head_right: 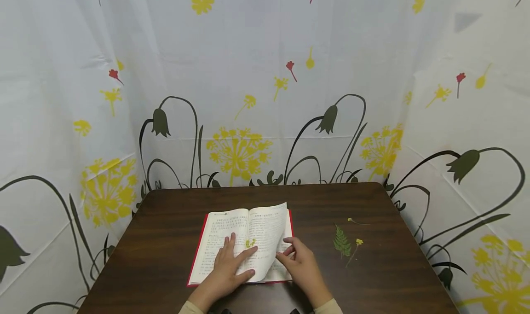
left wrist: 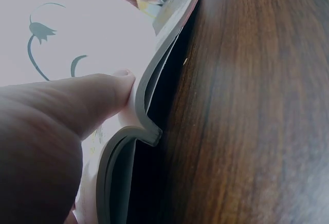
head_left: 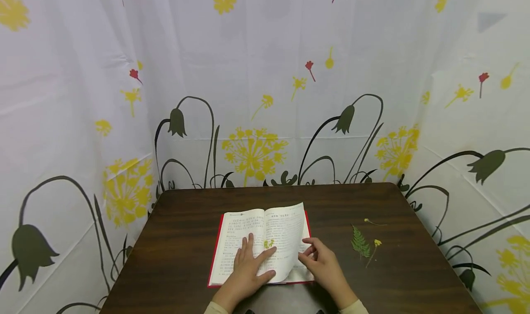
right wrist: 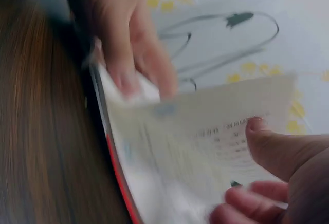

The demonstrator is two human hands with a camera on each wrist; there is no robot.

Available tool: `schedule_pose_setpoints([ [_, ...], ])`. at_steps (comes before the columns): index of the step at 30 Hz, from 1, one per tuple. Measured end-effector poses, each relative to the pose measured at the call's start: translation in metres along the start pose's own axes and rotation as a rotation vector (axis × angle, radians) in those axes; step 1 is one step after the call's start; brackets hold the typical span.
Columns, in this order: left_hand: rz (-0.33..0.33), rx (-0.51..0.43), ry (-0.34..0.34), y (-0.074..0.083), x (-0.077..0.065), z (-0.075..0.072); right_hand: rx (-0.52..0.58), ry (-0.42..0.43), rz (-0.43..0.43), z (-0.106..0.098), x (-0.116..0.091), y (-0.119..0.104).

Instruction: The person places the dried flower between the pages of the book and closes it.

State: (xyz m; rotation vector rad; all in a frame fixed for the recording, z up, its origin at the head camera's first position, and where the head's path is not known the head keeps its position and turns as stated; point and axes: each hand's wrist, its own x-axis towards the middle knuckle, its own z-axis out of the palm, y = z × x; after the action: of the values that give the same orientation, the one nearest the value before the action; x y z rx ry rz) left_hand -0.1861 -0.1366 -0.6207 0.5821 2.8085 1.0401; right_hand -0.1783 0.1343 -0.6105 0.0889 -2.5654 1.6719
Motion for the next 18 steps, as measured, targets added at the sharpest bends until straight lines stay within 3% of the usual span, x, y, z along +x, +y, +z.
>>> schedule_pose_setpoints([
  [5, 0.006, 0.011, 0.004, 0.000, 0.001, 0.000, 0.179, -0.164, 0.068, 0.024, 0.004, -0.007],
  [11, 0.006, 0.001, 0.006, 0.001, 0.001, 0.001, 0.478, -0.241, 0.128, 0.050, 0.001, 0.000],
  [15, 0.012, 0.008, 0.007, 0.001, 0.001, 0.000, 0.457, -0.254, 0.116, 0.051, 0.000, 0.002],
  [18, 0.008, 0.006, 0.009, 0.001, 0.001, 0.000, 0.362, -0.253, 0.089, 0.051, -0.001, 0.001],
])
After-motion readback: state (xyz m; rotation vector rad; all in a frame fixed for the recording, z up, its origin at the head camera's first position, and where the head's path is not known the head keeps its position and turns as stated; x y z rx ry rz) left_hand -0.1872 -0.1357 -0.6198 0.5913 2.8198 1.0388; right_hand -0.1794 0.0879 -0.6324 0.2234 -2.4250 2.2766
